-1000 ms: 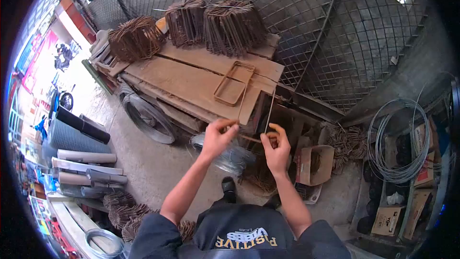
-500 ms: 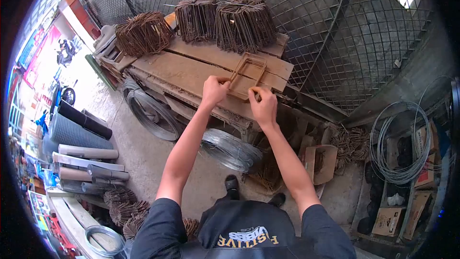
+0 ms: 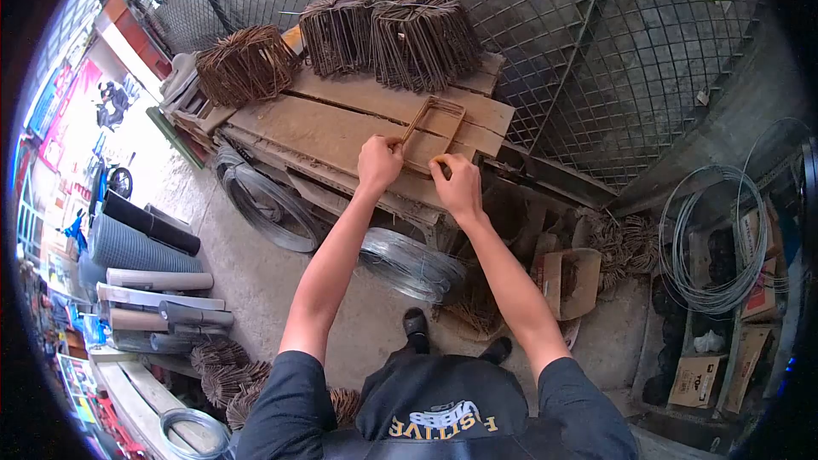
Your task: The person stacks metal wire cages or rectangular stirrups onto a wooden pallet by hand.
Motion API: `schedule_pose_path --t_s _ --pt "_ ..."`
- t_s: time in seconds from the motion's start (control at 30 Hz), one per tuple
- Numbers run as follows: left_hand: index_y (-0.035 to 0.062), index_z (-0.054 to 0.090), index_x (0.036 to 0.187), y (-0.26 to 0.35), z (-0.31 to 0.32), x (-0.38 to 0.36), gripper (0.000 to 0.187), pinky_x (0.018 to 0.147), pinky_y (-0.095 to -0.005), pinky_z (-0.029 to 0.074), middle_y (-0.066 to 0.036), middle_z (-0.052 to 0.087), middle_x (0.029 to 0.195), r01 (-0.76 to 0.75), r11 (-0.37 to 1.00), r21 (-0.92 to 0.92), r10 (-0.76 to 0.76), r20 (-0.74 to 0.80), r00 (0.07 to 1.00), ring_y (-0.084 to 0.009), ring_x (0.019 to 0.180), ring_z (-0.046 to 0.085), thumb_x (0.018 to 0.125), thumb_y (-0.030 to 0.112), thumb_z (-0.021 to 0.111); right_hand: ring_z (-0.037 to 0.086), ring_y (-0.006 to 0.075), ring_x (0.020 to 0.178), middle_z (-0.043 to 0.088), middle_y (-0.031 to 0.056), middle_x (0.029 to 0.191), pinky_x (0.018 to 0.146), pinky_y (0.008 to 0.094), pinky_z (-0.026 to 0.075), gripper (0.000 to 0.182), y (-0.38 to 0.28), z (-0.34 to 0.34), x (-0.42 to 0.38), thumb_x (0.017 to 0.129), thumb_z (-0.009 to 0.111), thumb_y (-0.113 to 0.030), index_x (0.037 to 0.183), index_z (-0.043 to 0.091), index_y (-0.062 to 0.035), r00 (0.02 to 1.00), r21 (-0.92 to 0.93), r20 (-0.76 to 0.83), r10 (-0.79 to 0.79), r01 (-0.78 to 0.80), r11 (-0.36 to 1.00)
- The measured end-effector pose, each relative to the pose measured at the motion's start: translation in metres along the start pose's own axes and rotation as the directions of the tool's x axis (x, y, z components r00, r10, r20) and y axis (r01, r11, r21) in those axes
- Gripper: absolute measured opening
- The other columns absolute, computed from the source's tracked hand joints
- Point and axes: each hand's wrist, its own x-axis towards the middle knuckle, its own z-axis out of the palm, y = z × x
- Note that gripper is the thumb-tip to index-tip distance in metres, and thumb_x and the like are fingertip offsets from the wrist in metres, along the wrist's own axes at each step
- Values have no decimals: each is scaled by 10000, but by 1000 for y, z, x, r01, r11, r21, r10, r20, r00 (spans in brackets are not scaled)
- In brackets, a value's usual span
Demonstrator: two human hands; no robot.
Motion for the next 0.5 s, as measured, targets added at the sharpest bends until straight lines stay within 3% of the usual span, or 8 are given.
schedule_pose_path --t_s 0.1,0.17,0.23,0.3,0.33,0.4,0.47,0.5 --pt "88 810 1030 0 1 -2 230 876 -480 561 -226 728 1018 -20 999 42 21 -18 1000 -407 975 704 898 218 675 716 369 874 729 214 992 783 422 563 216 -1 -3 -1 899 739 -204 989 767 -11 999 9 37 18 -19 1000" --pt "78 809 1012 0 1 -4 226 864 -478 565 -227 729 1005 -35 999 36 37 -33 999 -406 959 706 897 220 676 686 369 990 728 166 1064 907 464 501 246 -1 -5 -4 932 703 -267 1062 780 -73 988 24 124 87 -90 996" --pt "67 807 993 2 -2 -8 224 852 -475 568 -228 730 991 -51 998 33 53 -45 998 -405 943 708 896 222 677 689 361 969 730 159 1059 911 462 496 250 0 -7 -9 936 701 -271 1073 779 -77 994 34 87 67 -70 997" --pt "62 773 1109 5 -4 -13 290 887 -503 543 -214 720 1062 -1 1000 24 1 0 1000 -396 1015 685 902 243 682 691 353 949 731 152 1054 914 460 490 254 -1 -14 -17 939 699 -274 1084 779 -81 997 43 48 56 -58 997" --pt "62 773 1109 7 -3 -19 290 887 -503 543 -214 720 1062 -7 1000 27 7 11 1000 -396 1015 685 902 243 682 694 327 914 731 139 1034 877 441 501 241 -6 -25 -22 938 705 -252 1091 777 -80 993 87 70 97 -103 991" --pt "75 696 1256 12 -1 -32 400 960 -515 477 -190 669 1177 -88 979 183 125 -202 971 -377 1131 618 910 275 688 696 300 878 730 127 1014 839 421 512 230 -9 -43 -31 936 711 -229 1097 775 -78 986 132 83 141 -151 980" --pt "84 661 1299 31 -3 -53 425 985 -504 448 -165 645 1198 -160 976 150 189 -210 959 -367 1155 589 923 278 689 687 243 822 722 104 969 758 384 527 208 1 -63 -52 930 720 -171 1108 771 -76 973 238 -32 228 -214 947" --pt "92 625 1342 43 -4 -64 453 1009 -494 419 -140 621 1218 -225 968 115 246 -228 942 -356 1180 560 935 281 689 679 217 816 711 107 954 712 353 534 207 8 -73 -64 937 720 -141 1122 766 -61 966 190 -67 250 -234 954"
